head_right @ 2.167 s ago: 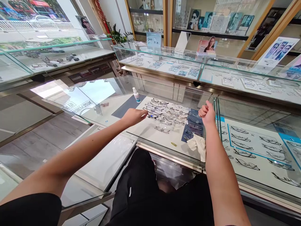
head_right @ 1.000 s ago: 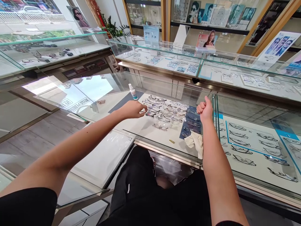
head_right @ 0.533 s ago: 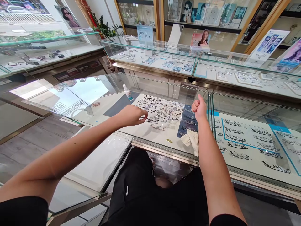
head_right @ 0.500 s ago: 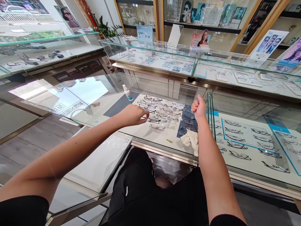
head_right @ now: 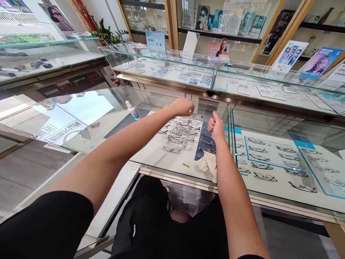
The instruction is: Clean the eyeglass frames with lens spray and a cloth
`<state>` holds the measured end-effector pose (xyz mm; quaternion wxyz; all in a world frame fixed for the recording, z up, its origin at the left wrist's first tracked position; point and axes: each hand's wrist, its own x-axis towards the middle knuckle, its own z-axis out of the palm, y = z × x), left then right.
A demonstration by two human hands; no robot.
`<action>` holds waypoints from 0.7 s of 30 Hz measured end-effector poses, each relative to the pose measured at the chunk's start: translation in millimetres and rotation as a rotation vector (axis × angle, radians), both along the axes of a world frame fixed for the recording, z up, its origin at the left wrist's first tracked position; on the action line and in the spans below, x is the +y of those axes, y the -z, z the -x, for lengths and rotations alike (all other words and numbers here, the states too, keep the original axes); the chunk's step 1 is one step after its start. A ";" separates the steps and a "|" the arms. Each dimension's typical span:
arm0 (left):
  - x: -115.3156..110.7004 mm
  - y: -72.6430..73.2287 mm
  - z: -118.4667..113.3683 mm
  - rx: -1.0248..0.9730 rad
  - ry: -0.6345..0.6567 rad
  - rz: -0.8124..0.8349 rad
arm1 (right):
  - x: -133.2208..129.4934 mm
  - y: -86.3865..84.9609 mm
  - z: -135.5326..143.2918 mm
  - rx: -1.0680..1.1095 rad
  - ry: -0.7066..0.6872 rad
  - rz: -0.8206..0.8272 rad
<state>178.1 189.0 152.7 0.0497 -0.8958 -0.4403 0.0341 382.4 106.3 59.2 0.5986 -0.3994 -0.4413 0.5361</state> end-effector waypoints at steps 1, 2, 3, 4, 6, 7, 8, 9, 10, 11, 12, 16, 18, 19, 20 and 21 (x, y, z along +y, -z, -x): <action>7.7 4.5 -5.3 0.006 -0.009 0.018 | 1.0 0.4 0.4 0.003 0.005 0.001; 14.8 8.8 -9.4 0.014 -0.015 0.036 | 2.0 0.7 0.7 0.010 0.012 0.000; 21.4 12.7 -12.4 0.025 -0.017 0.052 | 3.1 1.0 0.9 0.019 0.021 -0.002; 27.4 16.3 -14.3 0.037 -0.018 0.064 | 4.1 1.2 1.1 0.030 0.027 -0.007; 37.4 22.4 -16.1 0.061 -0.021 0.080 | 5.6 1.0 1.4 0.049 0.035 -0.020; 41.3 24.9 -16.3 0.071 -0.024 0.086 | 6.1 0.6 1.7 0.053 0.036 -0.025; 44.4 27.2 -16.2 0.082 -0.026 0.092 | 6.4 0.0 2.0 0.053 0.035 -0.025; 46.6 29.2 -16.1 0.095 -0.030 0.097 | 6.5 -0.9 2.4 0.052 0.033 -0.020; 48.1 31.0 -15.9 0.108 -0.033 0.102 | 6.5 -1.9 2.9 0.051 0.031 -0.014; 48.8 32.4 -15.7 0.120 -0.035 0.104 | 6.4 -2.9 3.4 0.051 0.030 -0.009; 48.9 33.5 -15.4 0.129 -0.038 0.103 | 6.2 -3.9 3.8 0.052 0.032 -0.009; 44.6 32.0 -10.9 0.139 -0.039 0.100 | 4.9 -6.4 4.2 0.064 0.039 -0.030; 40.1 26.8 -3.5 0.119 -0.040 0.099 | 4.3 -6.4 3.4 0.065 0.015 -0.034; 37.0 23.2 2.1 0.103 -0.040 0.095 | 4.0 -6.2 2.9 0.061 -0.002 -0.038; 33.1 19.1 9.3 0.087 -0.039 0.085 | 3.7 -5.9 2.5 0.054 -0.019 -0.042; 28.4 14.8 17.8 0.073 -0.033 0.073 | 3.4 -5.6 2.2 0.046 -0.035 -0.046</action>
